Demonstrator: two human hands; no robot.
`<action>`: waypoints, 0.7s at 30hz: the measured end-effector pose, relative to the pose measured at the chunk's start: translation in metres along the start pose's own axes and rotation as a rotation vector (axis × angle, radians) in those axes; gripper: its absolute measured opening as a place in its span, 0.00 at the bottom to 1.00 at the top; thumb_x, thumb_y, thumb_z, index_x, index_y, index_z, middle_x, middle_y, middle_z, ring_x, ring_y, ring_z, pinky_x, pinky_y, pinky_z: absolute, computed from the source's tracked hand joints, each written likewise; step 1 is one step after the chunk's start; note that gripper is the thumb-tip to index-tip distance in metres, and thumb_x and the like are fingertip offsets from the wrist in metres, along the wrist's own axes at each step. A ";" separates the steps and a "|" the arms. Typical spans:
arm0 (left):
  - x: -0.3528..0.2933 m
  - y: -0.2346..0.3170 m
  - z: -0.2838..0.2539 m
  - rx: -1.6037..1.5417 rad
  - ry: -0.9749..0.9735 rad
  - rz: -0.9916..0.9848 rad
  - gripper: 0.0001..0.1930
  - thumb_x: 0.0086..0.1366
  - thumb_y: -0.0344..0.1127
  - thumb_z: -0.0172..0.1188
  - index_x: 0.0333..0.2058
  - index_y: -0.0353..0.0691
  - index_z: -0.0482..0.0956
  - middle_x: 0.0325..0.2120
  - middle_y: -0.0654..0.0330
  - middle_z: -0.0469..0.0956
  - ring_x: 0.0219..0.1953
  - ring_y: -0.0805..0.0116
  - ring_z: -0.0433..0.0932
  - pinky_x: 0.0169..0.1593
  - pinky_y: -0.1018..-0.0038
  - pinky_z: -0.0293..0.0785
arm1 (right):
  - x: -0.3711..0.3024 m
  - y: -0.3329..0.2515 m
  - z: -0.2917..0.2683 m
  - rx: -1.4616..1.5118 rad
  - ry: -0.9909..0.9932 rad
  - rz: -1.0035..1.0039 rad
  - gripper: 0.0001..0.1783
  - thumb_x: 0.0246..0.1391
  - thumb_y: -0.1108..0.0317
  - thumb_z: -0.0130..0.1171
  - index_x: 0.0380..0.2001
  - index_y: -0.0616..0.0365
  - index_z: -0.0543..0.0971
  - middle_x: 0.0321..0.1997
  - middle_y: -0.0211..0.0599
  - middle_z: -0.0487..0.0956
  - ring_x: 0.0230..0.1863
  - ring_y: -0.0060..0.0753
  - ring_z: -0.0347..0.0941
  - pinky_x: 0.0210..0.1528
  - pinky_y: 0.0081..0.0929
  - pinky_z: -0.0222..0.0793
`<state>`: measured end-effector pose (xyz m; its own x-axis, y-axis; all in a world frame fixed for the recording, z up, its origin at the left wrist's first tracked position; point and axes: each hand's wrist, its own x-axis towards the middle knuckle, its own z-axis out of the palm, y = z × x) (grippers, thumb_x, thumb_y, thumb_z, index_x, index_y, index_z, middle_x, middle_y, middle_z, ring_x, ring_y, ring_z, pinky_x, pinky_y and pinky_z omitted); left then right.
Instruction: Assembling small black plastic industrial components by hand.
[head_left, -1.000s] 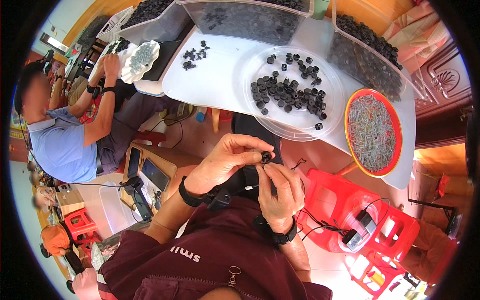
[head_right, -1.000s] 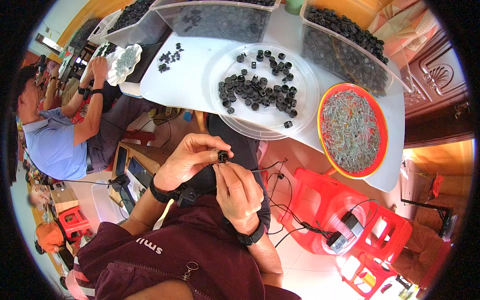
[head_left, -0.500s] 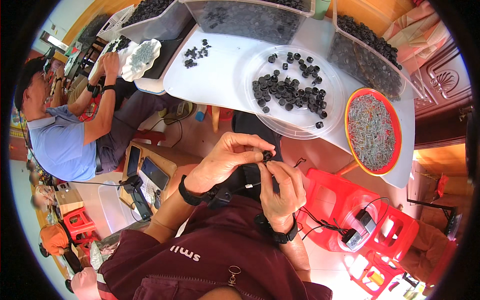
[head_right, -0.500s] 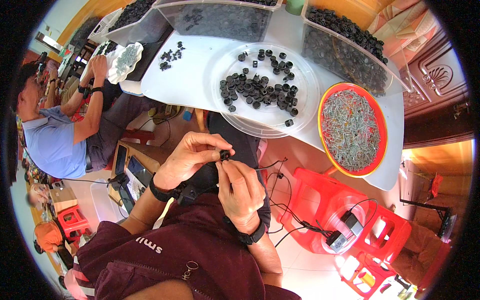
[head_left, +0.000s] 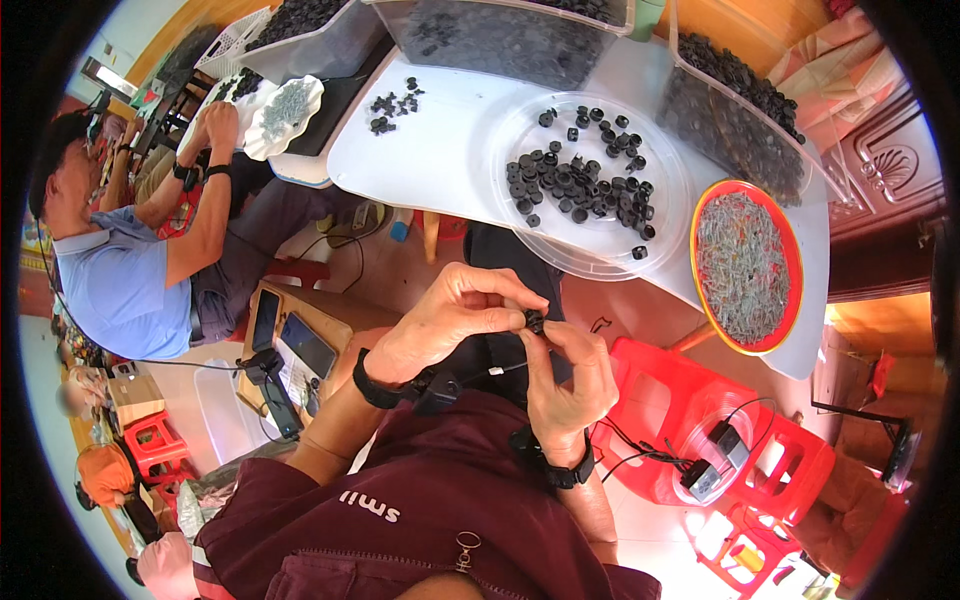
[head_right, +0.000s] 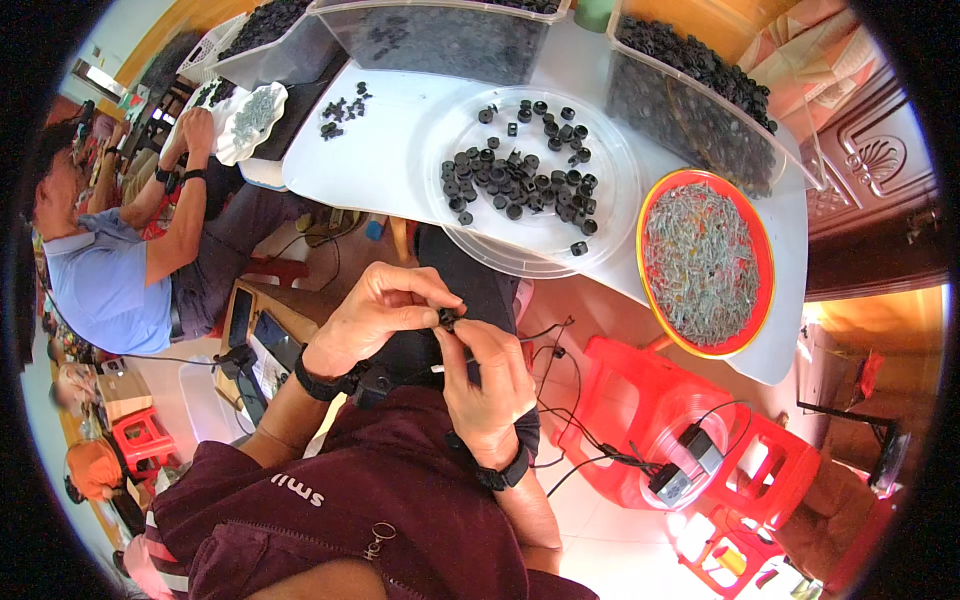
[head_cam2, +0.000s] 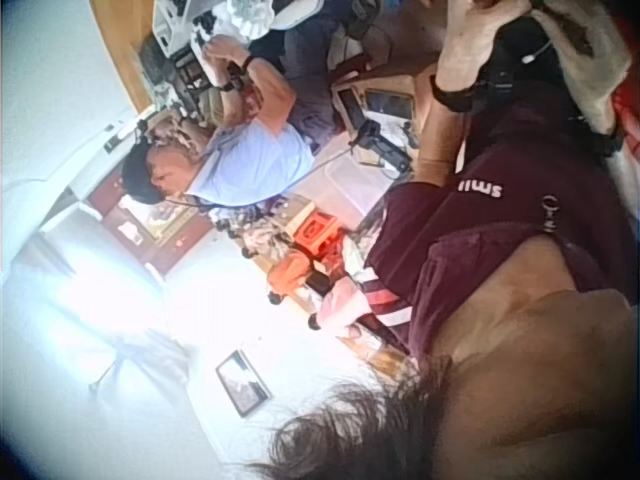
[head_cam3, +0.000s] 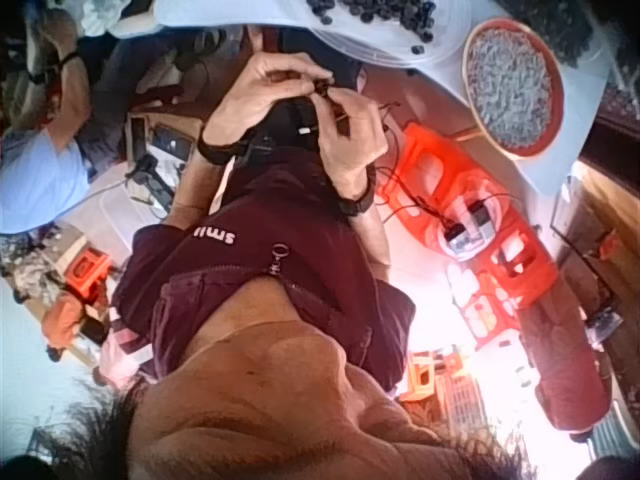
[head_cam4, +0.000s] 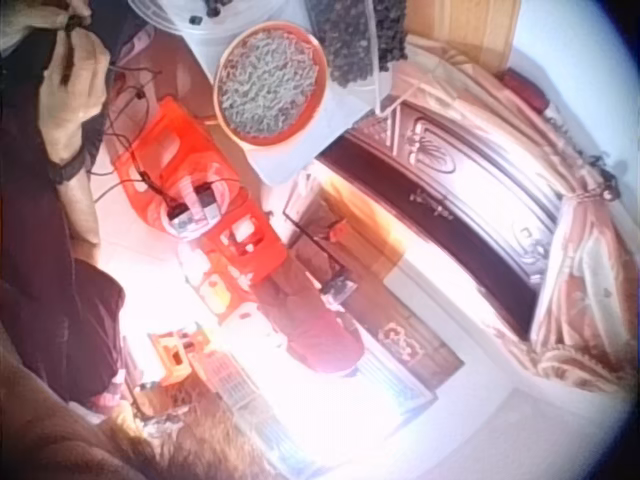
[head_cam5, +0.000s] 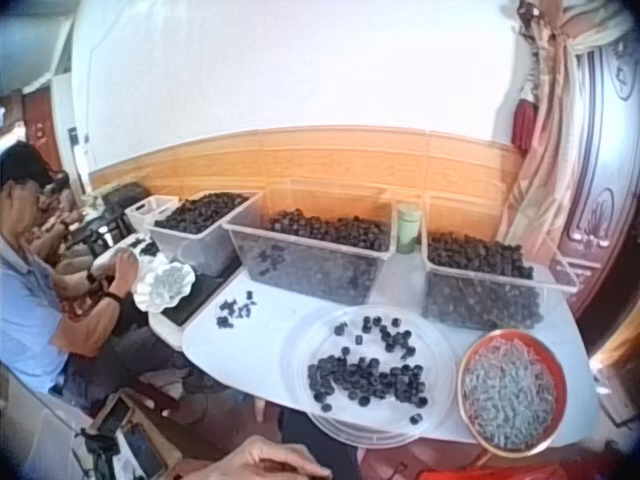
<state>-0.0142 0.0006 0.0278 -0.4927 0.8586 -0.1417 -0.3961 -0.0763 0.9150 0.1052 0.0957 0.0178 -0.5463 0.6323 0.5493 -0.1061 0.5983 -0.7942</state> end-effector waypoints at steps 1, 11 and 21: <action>-0.001 0.002 0.002 -0.001 0.003 0.003 0.12 0.51 0.17 0.57 0.36 0.31 0.80 0.32 0.58 0.77 0.36 0.72 0.76 0.42 0.79 0.71 | 0.001 0.000 -0.001 0.001 -0.003 -0.003 0.15 0.35 0.81 0.69 0.29 0.59 0.77 0.29 0.36 0.77 0.27 0.32 0.76 0.27 0.23 0.72; -0.003 0.000 0.006 -0.077 0.038 0.030 0.10 0.52 0.17 0.57 0.35 0.30 0.79 0.31 0.57 0.77 0.35 0.73 0.76 0.40 0.80 0.72 | 0.002 0.003 -0.002 0.020 0.016 -0.058 0.15 0.33 0.82 0.69 0.28 0.60 0.78 0.29 0.37 0.78 0.28 0.31 0.76 0.28 0.22 0.71; -0.004 -0.001 0.006 -0.122 0.038 0.033 0.11 0.52 0.18 0.58 0.36 0.30 0.79 0.34 0.54 0.77 0.37 0.70 0.76 0.42 0.78 0.73 | -0.001 0.007 0.001 0.045 0.048 -0.066 0.16 0.32 0.81 0.70 0.29 0.60 0.78 0.29 0.37 0.79 0.28 0.31 0.76 0.27 0.22 0.72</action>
<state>-0.0076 0.0004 0.0300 -0.5349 0.8352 -0.1282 -0.4694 -0.1675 0.8670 0.1041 0.0988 0.0112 -0.4967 0.6157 0.6117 -0.1781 0.6175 -0.7661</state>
